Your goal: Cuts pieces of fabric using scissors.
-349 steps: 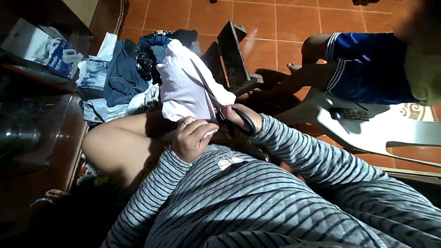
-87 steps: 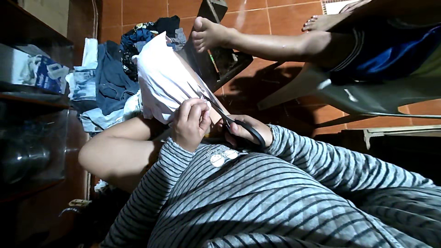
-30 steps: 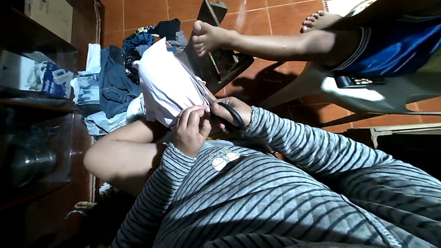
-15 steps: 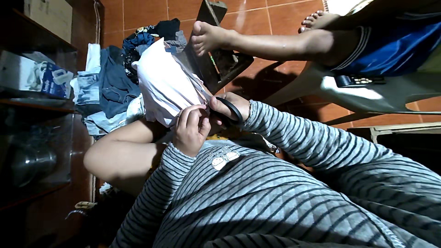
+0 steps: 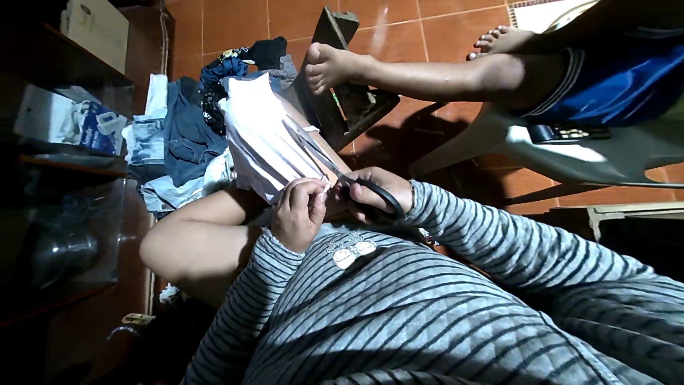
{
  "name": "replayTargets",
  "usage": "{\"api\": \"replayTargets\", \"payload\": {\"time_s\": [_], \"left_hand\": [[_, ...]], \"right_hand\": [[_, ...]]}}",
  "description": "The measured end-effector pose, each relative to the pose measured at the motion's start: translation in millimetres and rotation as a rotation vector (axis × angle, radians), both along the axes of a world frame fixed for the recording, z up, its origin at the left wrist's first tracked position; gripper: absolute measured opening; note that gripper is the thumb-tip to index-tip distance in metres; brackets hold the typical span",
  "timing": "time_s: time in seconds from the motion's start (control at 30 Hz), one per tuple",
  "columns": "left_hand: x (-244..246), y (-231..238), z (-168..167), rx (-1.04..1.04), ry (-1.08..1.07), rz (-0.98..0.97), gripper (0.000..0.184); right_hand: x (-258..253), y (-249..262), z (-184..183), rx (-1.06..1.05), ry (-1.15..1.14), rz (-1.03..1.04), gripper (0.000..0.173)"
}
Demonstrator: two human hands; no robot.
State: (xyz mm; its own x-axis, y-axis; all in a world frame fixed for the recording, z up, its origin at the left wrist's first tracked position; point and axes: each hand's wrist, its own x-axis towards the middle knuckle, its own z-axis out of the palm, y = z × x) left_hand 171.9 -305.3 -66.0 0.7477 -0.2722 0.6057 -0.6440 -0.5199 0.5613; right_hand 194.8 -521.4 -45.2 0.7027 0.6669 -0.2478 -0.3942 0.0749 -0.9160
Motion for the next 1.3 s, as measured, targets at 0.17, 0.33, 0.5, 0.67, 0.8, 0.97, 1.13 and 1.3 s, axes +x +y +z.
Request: {"api": "replayTargets", "payload": {"time_s": [0.17, 0.33, 0.5, 0.67, 0.8, 0.97, 1.13, 1.3], "left_hand": [[-1, 0, -1, 0.035, -0.004, -0.008, 0.016], [-1, 1, -3, 0.056, -0.018, -0.02, 0.022], [-3, 0, -3, 0.048, -0.022, -0.024, 0.02], [-5, 0, -4, 0.038, -0.013, -0.033, 0.021], [-6, 0, -4, 0.045, -0.026, -0.035, 0.025], [-8, 1, -5, 0.061, -0.022, -0.037, 0.025], [-8, 0, -6, 0.041, -0.019, -0.042, 0.025], [-9, 1, -6, 0.056, -0.012, -0.045, 0.027]], "right_hand": [[-3, 7, 1, -0.003, 0.045, -0.026, 0.043], [3, 16, 2, 0.011, 0.052, -0.051, 0.046], [-1, 21, 0, 0.001, 0.103, -0.132, 0.038], [0, 20, 3, 0.02, 0.103, -0.115, 0.036], [5, 19, 6, 0.005, 0.086, -0.113, 0.044], [8, 21, 5, -0.034, 0.059, -0.122, 0.042], [7, 21, 3, 0.024, 0.091, -0.127, 0.036], [16, 15, 3, 0.045, 0.04, -0.048, 0.045]]}}
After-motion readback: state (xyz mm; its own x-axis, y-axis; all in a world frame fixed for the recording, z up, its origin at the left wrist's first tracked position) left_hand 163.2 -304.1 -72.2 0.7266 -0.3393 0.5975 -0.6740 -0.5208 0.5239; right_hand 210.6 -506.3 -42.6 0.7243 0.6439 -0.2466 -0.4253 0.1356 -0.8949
